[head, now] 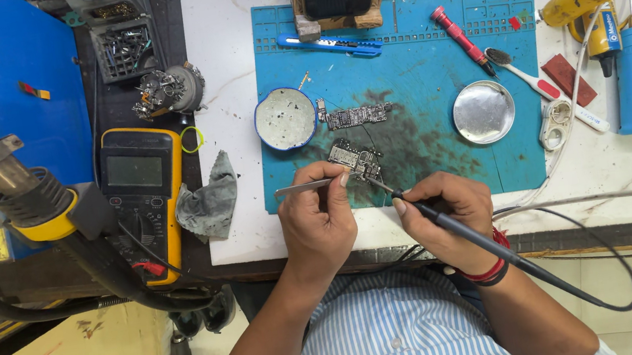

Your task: The person uses a soldering iron and tweezers to apply solder to specific points on a small circuit board. They repeatedly reposition the board and apply heat to different areas while holding the board steady with tweezers.

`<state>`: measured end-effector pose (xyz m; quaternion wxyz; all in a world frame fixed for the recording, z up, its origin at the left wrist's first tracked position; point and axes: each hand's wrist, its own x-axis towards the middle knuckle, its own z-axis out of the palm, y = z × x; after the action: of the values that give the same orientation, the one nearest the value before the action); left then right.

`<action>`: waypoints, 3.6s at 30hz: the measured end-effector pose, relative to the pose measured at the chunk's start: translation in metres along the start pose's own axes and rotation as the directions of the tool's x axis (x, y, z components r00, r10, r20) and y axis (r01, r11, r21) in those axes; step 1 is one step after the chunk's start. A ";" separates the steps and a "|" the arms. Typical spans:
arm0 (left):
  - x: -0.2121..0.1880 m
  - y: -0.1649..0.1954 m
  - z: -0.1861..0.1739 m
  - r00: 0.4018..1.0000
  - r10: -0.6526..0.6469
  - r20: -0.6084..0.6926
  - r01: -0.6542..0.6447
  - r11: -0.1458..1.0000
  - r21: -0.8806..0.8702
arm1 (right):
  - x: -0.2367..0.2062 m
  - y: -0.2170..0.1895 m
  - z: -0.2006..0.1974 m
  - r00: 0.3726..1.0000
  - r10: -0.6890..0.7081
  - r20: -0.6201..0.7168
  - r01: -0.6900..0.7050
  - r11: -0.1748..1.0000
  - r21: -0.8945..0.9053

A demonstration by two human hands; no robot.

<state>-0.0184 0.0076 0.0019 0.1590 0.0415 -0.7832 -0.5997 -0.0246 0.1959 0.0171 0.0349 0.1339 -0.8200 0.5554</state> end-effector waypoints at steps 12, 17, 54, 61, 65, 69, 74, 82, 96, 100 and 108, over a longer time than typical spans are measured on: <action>0.000 0.000 0.000 1.000 0.007 0.004 -0.007 1.000 -0.003 | 0.001 -0.002 0.000 1.000 0.008 0.000 -0.008 1.000 0.011; 0.000 0.000 -0.001 1.000 0.025 0.000 -0.025 1.000 0.011 | 0.001 -0.002 -0.001 1.000 0.009 0.012 -0.009 1.000 -0.016; -0.001 -0.001 0.001 1.000 0.015 -0.006 -0.015 1.000 -0.008 | -0.001 0.001 0.000 1.000 0.005 -0.001 -0.005 1.000 0.014; -0.001 -0.001 0.001 1.000 0.017 -0.010 -0.017 1.000 -0.010 | 0.000 0.000 0.000 1.000 0.002 0.006 -0.002 1.000 0.015; -0.001 -0.002 0.001 1.000 0.006 -0.005 -0.006 1.000 -0.011 | 0.001 -0.001 0.002 1.000 0.011 -0.015 -0.011 1.000 -0.001; -0.001 -0.002 0.000 1.000 0.008 -0.006 -0.008 1.000 -0.003 | 0.001 -0.001 0.002 1.000 0.019 -0.016 -0.019 1.000 -0.015; -0.001 -0.002 0.000 1.000 0.013 -0.011 -0.013 1.000 -0.009 | 0.000 0.000 0.001 1.000 0.009 -0.006 -0.009 1.000 0.011; -0.001 -0.002 0.000 1.000 0.023 -0.006 -0.023 1.000 0.014 | -0.001 0.002 0.002 0.999 0.045 -0.012 -0.045 0.999 -0.002; -0.002 -0.002 0.000 1.000 0.008 -0.010 -0.008 1.000 0.008 | -0.002 0.001 0.005 0.998 0.043 -0.048 -0.042 0.999 0.012; -0.002 -0.001 0.001 1.000 -0.015 -0.006 0.015 1.000 -0.010 | -0.002 0.002 0.004 0.997 0.057 -0.060 -0.056 0.998 0.011; -0.002 -0.002 0.001 1.000 0.003 -0.009 -0.003 1.000 0.003 | -0.003 0.003 0.003 0.998 0.045 -0.042 -0.044 0.999 0.030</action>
<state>-0.0168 0.0081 -0.0004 0.1635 0.0431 -0.7833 -0.5982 -0.0224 0.1944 0.0124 0.0380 0.1041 -0.8136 0.5708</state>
